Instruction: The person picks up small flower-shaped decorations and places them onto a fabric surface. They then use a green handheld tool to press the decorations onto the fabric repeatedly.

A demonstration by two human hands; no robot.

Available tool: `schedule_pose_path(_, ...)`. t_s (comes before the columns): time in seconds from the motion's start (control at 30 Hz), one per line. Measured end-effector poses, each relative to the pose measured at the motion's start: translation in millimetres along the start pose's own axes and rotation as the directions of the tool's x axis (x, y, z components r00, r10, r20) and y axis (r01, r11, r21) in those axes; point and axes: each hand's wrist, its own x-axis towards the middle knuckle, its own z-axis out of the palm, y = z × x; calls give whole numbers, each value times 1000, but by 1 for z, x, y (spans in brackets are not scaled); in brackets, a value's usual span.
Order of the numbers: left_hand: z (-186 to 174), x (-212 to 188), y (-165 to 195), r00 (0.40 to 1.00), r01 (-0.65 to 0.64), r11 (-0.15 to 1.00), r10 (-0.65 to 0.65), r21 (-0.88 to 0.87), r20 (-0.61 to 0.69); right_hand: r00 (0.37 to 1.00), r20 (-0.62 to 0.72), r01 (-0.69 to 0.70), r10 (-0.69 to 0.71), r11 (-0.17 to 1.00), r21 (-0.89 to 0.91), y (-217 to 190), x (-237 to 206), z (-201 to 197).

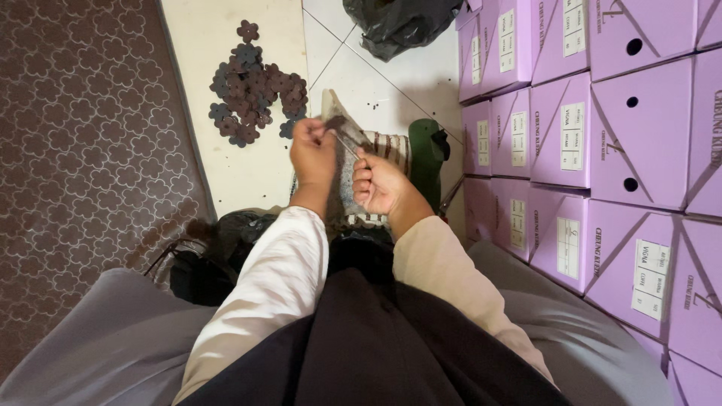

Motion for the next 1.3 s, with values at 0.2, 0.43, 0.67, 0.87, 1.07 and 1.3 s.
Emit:
schedule_pose_path(0.2, -8, 24, 2, 967, 256, 812, -223, -525, 126, 976, -65, 203, -206, 978, -49, 0, 0, 3)
schedule_pose_path(0.43, -13, 23, 2, 967, 256, 829, -215, -497, 139, 880, -235, 317, -413, 878, -357, 9, 10, -10)
schedule_pose_path(0.67, -32, 36, -11, 907, 378, 787, -419, -487, 27, 769, -328, 213, -548, 704, -678, 27, 20, -39)
schedule_pose_path(0.87, -48, 77, 26, 924, 177, 918, -279, -355, -260, 745, -205, 383, -635, 658, -649, 30, 22, -43)
schedule_pose_path(1.07, -56, 34, 59, 790, 403, 899, -436, 170, 432, 691, -170, 417, -702, 580, -700, 30, 24, -34)
schedule_pose_path(1.3, -45, -39, 55, 39, 42, 706, -709, 707, 705, 636, -132, 406, -760, 476, -780, 30, 20, -29)
